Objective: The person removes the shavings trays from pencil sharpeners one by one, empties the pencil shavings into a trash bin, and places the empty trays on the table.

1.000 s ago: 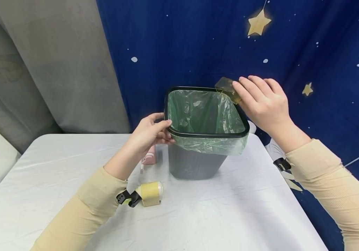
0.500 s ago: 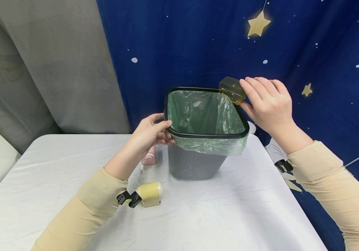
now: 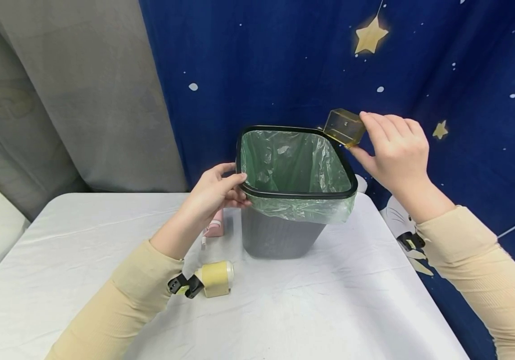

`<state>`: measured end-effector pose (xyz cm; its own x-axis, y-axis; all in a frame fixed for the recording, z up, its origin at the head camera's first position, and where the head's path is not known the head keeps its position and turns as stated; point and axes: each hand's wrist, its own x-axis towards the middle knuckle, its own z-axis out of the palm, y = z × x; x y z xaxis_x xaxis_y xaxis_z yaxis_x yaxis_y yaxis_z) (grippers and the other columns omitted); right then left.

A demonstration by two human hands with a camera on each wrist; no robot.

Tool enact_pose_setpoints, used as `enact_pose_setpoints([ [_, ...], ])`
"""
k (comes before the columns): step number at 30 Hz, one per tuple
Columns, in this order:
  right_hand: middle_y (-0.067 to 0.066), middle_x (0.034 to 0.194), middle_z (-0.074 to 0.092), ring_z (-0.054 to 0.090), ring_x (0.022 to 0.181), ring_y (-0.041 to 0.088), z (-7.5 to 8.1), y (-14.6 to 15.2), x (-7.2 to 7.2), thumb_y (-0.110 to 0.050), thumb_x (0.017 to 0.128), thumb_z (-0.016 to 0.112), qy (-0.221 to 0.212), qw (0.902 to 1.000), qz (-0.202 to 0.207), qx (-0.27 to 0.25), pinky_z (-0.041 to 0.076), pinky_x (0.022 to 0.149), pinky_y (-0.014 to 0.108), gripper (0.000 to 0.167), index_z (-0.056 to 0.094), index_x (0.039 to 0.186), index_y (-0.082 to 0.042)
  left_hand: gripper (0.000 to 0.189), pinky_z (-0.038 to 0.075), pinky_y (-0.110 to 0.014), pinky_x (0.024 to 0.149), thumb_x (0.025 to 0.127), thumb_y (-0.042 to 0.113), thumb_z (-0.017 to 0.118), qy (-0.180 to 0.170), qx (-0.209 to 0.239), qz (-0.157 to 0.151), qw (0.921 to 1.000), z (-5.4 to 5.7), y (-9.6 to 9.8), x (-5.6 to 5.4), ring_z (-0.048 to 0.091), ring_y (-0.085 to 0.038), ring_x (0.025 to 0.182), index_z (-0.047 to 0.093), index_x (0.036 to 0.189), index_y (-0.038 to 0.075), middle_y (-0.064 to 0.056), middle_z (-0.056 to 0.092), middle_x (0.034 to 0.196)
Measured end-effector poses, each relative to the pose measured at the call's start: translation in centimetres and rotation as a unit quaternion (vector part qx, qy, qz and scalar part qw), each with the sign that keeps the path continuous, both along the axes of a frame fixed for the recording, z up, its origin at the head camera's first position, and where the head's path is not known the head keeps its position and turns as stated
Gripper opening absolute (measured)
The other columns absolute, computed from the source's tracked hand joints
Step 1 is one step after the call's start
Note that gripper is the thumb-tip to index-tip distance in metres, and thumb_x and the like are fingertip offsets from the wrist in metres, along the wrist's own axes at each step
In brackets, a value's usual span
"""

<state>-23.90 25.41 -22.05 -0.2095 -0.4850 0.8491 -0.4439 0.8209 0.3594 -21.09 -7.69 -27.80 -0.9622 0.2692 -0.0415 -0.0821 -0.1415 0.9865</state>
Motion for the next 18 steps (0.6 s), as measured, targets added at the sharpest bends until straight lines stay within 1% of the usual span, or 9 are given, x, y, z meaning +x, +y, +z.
enact_pose_setpoints([
  [4,0.020,0.106,0.066,0.061,0.089,0.040,0.0,0.5,0.2,-0.023,0.074,0.083,-0.015,0.9995,-0.028,-0.001,0.046,0.068,0.052,0.057,0.061,0.120,0.002,0.053,0.057,-0.035,0.067,0.098,0.010,0.054,-0.001,0.001,0.002,1.0000,0.0,0.1,0.0,0.064,-0.018,0.056,0.029,0.144,-0.002,-0.009,0.061,0.068],
  [8,0.022,0.103,0.067,0.060,0.084,0.041,-0.1,0.8,0.3,-0.027,0.075,0.082,-0.027,0.9982,-0.050,-0.016,0.045,0.063,0.051,0.057,0.061,0.119,0.003,0.052,0.057,-0.035,0.066,0.098,0.010,0.054,-0.002,0.003,0.003,1.0000,0.0,0.1,-0.1,0.063,-0.018,0.056,0.030,0.143,-0.002,-0.009,0.061,0.068],
  [12,0.022,0.100,0.067,0.059,0.081,0.042,-0.3,1.1,0.4,-0.030,0.074,0.083,-0.049,0.9953,-0.066,-0.051,0.043,0.060,0.052,0.058,0.062,0.118,0.002,0.052,0.057,-0.036,0.067,0.098,0.010,0.054,-0.002,0.004,0.002,1.0000,0.0,0.1,-0.1,0.063,-0.018,0.056,0.030,0.143,-0.002,-0.009,0.060,0.068],
  [18,0.022,0.100,0.067,0.057,0.081,0.041,-0.7,1.5,0.4,-0.032,0.070,0.086,-0.085,0.9850,-0.097,-0.116,0.041,0.061,0.054,0.061,0.064,0.116,0.001,0.053,0.057,-0.036,0.067,0.098,0.010,0.054,-0.003,0.003,0.003,1.0000,0.0,0.1,-0.1,0.063,-0.018,0.056,0.029,0.143,-0.002,-0.010,0.061,0.068],
])
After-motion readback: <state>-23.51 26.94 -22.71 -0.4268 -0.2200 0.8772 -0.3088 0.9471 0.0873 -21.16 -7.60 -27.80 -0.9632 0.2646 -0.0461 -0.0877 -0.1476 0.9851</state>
